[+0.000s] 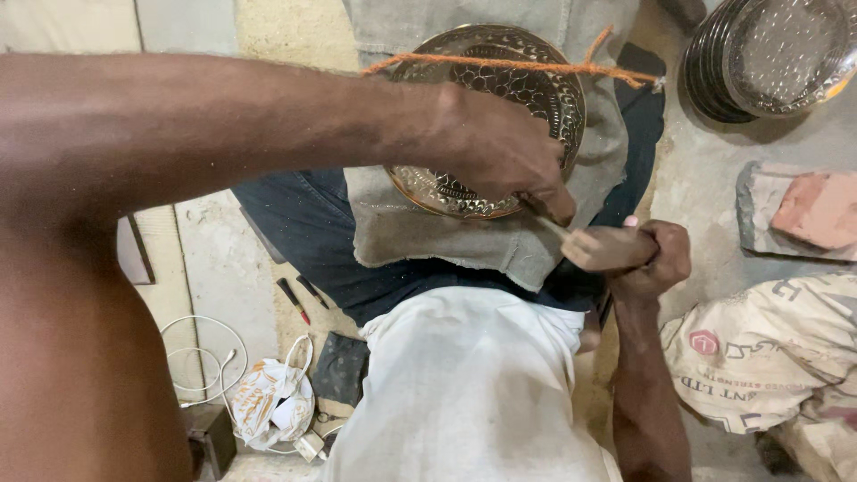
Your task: The person sits on the floor with a decorative brass plate resting on a cloth cushion on their lap. They hold a small punch against the plate's embossed pattern with one hand and strike it with a wooden mallet held in the other hand, repositioning the punch repeatedly across the plate's surface.
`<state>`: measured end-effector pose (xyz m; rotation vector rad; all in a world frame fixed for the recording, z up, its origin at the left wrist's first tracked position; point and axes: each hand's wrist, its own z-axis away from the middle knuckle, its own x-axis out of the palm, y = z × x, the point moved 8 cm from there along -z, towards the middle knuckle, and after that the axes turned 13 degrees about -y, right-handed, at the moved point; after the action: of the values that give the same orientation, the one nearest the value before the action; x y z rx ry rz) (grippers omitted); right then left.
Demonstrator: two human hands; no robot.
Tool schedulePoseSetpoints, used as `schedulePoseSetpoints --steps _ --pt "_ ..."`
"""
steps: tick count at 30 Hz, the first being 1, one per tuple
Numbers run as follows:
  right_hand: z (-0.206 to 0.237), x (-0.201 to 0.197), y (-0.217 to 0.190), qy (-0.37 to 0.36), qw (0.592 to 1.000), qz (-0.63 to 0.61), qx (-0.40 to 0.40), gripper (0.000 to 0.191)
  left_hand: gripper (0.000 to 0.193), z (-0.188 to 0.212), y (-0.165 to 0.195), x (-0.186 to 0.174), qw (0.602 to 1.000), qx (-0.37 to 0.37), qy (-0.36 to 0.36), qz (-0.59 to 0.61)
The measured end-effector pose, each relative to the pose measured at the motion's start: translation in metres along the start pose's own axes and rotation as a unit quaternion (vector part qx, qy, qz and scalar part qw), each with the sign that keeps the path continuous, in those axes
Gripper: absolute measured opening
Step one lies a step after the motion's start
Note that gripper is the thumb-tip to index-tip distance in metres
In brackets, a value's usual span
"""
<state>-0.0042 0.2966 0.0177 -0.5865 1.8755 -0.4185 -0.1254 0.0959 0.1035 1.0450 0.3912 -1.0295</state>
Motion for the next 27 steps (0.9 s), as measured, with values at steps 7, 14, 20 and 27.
schedulePoseSetpoints --steps 7,14,20,27 --pt "-0.011 0.001 -0.002 -0.02 0.996 0.077 -0.029 0.028 0.027 0.002 0.0 0.002 0.999 -0.01 0.03 -0.002" --pt "-0.02 0.0 0.003 -0.042 0.997 0.037 -0.053 0.023 0.032 0.011 -0.007 0.007 0.992 -0.031 0.117 0.044" --pt "-0.048 0.001 0.007 -0.082 0.991 -0.102 -0.02 0.023 0.049 0.034 -0.018 0.015 0.969 -0.049 0.228 0.082" --pt "-0.133 -0.03 -0.054 -0.231 0.965 0.055 -0.116 0.017 0.06 0.069 -0.026 0.047 0.87 -0.086 0.424 0.235"
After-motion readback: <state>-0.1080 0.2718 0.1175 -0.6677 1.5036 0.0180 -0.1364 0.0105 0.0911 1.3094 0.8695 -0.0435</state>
